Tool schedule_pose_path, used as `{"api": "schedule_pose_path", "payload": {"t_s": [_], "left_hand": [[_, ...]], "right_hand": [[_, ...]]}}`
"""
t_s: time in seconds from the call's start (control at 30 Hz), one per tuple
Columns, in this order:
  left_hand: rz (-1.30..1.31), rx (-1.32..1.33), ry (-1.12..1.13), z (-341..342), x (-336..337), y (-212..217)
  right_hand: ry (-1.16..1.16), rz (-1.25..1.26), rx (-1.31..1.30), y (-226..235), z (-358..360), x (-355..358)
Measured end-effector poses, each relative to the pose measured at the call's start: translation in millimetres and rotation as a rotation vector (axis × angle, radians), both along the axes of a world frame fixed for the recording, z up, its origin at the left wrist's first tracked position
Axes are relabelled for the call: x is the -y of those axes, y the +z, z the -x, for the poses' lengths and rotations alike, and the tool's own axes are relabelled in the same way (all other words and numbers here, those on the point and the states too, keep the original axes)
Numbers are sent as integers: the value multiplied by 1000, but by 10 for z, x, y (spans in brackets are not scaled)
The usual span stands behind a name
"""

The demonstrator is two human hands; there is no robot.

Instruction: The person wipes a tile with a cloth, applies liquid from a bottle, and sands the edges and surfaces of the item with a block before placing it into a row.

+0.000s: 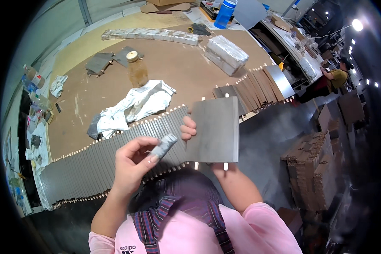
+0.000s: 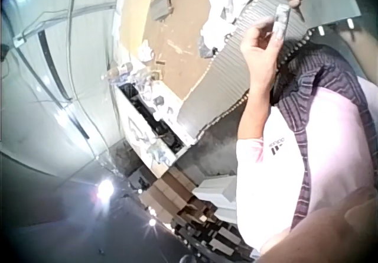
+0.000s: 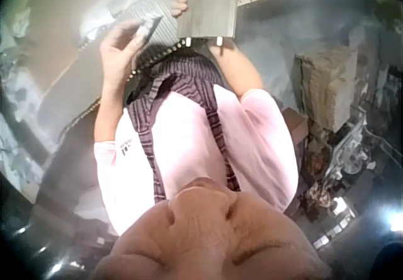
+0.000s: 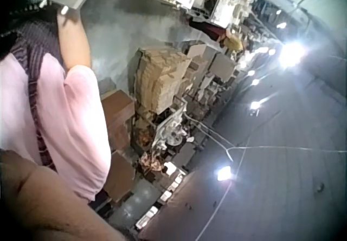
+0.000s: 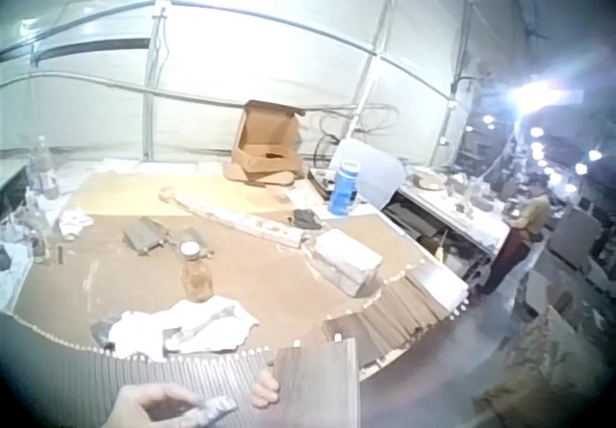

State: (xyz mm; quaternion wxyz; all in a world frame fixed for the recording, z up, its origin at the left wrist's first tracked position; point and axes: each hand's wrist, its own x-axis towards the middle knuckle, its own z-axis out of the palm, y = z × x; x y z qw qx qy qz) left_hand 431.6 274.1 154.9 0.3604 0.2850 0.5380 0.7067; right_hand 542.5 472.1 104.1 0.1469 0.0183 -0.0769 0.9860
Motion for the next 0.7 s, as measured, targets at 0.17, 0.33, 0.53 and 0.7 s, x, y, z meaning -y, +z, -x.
{"api": "schedule_pose_path", "payload": {"t_s": [0.17, 0.33, 0.53, 0.7], "left_hand": [[-35, -761, -24, -165, -171, 158], [-172, -1083, -39, -307, -384, 199], [-255, -1208, 6, -373, -449, 196], [-117, -1225, -3, -152, -254, 46]], "right_hand": [[12, -27, -83, -111, 5, -5], [12, -32, -55, -196, 99, 37], [25, -23, -32, -218, 107, 81], [-68, -74, 5, -292, 17, -15]]}}
